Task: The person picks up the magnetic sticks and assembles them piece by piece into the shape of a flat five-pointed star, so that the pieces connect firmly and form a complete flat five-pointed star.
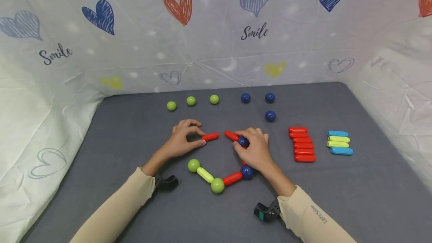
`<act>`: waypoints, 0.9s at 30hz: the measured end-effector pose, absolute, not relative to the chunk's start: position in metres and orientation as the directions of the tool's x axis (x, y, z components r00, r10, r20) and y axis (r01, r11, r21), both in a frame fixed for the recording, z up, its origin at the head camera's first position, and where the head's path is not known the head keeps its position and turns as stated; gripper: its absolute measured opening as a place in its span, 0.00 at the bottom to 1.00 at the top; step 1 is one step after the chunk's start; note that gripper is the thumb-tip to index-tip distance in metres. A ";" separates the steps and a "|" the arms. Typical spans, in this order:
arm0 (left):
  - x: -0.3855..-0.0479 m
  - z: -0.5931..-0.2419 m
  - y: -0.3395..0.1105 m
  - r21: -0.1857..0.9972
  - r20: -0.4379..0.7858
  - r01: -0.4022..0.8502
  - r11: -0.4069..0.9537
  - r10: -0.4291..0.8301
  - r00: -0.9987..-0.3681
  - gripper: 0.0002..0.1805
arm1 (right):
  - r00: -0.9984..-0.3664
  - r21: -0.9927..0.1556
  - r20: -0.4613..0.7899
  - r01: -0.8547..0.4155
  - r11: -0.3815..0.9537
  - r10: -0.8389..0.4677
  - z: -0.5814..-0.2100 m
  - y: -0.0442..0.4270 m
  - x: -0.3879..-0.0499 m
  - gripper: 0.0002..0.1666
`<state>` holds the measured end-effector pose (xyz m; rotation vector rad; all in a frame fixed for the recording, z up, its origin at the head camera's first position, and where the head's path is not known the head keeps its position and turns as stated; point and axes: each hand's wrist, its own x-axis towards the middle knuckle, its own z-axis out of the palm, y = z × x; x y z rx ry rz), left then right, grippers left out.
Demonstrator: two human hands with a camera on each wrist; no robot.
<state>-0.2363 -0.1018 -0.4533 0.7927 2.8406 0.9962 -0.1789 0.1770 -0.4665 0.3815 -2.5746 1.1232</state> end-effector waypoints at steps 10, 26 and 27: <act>-0.221 -0.450 -0.116 0.543 0.117 0.464 0.700 0.484 -0.867 0.08 | -0.932 -0.651 0.357 -0.302 0.697 -0.070 -0.467 0.177 -0.179 0.19; -0.220 -0.456 -0.107 0.534 0.186 0.401 0.744 0.360 -0.914 0.15 | -0.743 -0.518 0.617 -0.630 0.579 -0.257 -0.455 0.167 -0.172 0.19; -0.220 -0.457 -0.107 0.528 0.199 0.407 0.745 0.357 -0.913 0.15 | -0.711 -0.464 0.630 -0.668 0.582 -0.314 -0.452 0.162 -0.169 0.19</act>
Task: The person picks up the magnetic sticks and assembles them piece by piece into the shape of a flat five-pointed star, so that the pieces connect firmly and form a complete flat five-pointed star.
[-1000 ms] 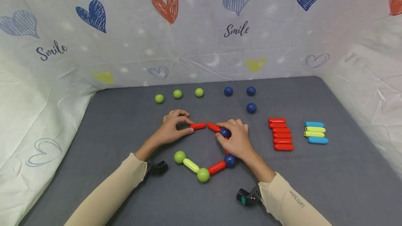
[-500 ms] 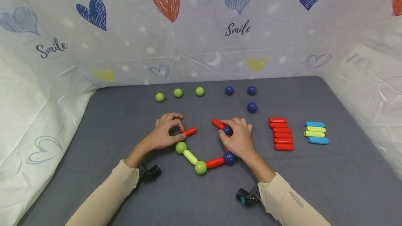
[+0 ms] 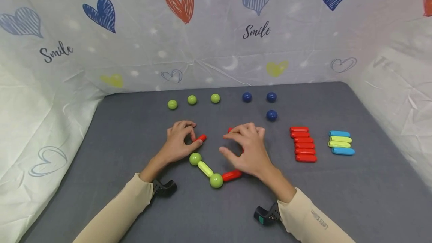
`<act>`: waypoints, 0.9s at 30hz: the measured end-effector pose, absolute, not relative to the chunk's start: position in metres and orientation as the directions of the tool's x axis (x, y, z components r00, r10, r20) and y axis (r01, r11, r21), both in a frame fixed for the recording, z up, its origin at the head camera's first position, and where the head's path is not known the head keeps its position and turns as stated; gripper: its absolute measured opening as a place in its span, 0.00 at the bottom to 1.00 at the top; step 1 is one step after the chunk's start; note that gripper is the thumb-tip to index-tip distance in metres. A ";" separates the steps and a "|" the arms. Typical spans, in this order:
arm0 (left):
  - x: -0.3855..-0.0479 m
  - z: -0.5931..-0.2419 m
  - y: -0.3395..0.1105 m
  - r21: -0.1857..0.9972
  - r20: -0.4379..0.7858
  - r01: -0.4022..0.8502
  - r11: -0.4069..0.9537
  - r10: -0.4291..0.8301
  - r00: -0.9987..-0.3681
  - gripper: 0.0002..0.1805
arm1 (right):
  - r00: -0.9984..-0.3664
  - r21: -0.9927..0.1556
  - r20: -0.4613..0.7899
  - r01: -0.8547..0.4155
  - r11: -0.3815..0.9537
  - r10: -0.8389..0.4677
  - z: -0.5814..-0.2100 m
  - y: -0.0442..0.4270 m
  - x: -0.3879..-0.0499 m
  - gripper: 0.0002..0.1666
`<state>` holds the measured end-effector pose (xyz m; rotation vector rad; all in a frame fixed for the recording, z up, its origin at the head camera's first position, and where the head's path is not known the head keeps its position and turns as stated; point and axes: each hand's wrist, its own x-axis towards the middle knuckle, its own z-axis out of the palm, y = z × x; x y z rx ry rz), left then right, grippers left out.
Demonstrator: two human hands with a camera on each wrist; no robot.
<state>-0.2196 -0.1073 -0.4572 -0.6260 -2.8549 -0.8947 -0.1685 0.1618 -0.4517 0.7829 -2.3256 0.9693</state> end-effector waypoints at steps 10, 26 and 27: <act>-0.224 -0.458 -0.121 0.639 0.250 0.546 0.541 0.525 -0.813 0.15 | -0.561 -0.162 0.557 -0.796 0.583 -0.612 -0.446 0.126 -0.137 0.28; -0.221 -0.461 -0.141 0.509 0.277 0.611 0.606 0.557 -0.783 0.09 | -0.676 -0.150 0.498 -0.684 0.714 -0.544 -0.454 0.152 -0.156 0.15; -0.220 -0.461 -0.140 0.513 0.281 0.618 0.596 0.564 -0.776 0.09 | -0.675 -0.150 0.503 -0.683 0.715 -0.539 -0.455 0.152 -0.157 0.15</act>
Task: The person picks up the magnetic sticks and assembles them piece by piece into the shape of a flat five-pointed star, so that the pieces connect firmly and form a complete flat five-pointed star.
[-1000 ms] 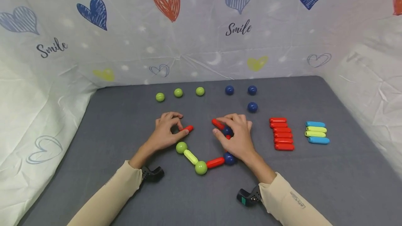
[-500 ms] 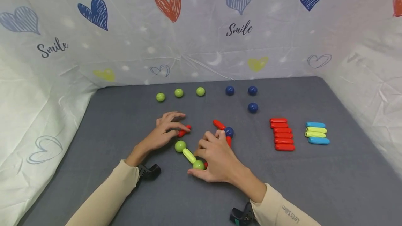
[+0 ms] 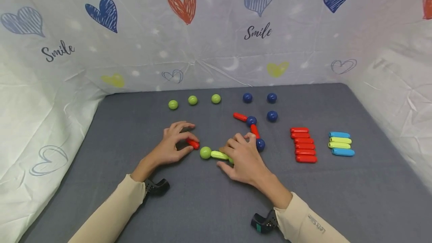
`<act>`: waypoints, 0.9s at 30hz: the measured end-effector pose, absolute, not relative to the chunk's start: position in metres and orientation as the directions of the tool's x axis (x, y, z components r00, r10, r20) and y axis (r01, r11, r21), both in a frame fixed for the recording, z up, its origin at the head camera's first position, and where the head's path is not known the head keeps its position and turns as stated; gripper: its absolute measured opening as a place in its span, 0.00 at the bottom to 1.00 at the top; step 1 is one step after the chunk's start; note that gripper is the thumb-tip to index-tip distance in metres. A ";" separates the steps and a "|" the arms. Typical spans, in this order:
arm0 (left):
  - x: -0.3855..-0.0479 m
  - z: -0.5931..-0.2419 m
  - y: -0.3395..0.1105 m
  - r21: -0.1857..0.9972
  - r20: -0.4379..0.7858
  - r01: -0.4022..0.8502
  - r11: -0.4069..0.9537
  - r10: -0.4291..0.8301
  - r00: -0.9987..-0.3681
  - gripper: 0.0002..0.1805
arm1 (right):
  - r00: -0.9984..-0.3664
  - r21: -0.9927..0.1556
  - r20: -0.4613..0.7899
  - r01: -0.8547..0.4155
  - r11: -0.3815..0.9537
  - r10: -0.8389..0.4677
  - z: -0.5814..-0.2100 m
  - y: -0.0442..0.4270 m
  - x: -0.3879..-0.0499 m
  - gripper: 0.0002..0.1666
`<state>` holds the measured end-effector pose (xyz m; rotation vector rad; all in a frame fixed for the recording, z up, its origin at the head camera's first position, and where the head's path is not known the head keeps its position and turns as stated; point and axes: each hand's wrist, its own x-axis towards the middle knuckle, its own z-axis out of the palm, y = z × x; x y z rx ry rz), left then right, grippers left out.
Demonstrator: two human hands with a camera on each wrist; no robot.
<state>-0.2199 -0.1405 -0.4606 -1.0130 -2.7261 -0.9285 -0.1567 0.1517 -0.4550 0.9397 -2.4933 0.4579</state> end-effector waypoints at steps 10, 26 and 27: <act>-0.214 -0.461 -0.134 0.571 0.261 0.612 0.547 0.586 -0.767 0.12 | -0.650 -0.162 0.546 -0.701 0.695 -0.529 -0.461 0.152 -0.158 0.11; -0.213 -0.462 -0.130 0.540 0.304 0.499 0.677 0.396 -0.866 0.13 | -0.839 -0.513 0.538 -0.405 0.757 -0.084 -0.452 0.172 -0.173 0.34; -0.213 -0.463 -0.129 0.529 0.299 0.483 0.698 0.379 -0.876 0.13 | -0.868 -0.548 0.493 -0.359 0.756 -0.055 -0.452 0.177 -0.175 0.38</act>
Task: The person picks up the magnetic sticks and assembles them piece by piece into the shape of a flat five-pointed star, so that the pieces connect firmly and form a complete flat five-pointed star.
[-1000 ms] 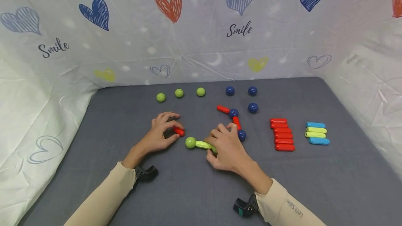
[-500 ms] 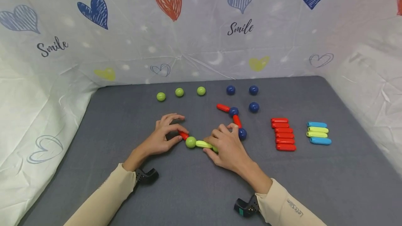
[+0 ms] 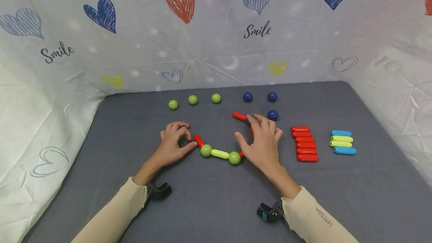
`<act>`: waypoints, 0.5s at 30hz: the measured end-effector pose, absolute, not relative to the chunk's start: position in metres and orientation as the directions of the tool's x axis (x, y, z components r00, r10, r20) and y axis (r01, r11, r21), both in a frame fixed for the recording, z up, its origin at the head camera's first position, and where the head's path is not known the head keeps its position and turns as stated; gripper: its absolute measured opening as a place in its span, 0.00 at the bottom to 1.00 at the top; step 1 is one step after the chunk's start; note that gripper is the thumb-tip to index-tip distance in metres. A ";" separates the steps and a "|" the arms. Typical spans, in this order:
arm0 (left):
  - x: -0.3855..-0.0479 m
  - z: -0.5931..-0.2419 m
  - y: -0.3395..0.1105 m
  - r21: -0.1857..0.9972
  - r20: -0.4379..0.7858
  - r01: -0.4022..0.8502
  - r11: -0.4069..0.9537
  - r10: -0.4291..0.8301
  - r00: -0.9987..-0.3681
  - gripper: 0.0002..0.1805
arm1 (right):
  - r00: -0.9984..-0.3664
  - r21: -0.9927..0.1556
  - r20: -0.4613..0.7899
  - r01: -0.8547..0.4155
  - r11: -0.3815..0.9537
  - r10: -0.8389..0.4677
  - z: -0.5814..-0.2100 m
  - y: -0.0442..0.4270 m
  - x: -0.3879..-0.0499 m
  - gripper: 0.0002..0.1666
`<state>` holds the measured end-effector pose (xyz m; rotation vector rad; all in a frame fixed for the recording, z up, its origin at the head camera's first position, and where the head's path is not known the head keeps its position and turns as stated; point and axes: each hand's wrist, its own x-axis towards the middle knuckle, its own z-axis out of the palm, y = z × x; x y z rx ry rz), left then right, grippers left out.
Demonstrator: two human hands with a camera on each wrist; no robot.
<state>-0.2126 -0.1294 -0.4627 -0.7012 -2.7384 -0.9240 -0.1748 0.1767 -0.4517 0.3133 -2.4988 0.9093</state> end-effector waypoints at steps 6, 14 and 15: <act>-0.211 -0.461 -0.127 0.519 0.278 0.445 0.729 0.348 -0.895 0.11 | -0.970 -0.651 0.232 -0.213 0.729 -0.077 -0.453 0.192 -0.182 0.49; -0.200 -0.460 -0.114 0.525 0.198 0.341 0.780 0.278 -0.940 0.26 | -0.974 -0.703 0.178 -0.227 0.674 -0.141 -0.452 0.177 -0.174 0.51; -0.199 -0.460 -0.112 0.523 0.194 0.326 0.787 0.262 -0.945 0.28 | -0.973 -0.712 0.170 -0.231 0.663 -0.156 -0.452 0.174 -0.172 0.51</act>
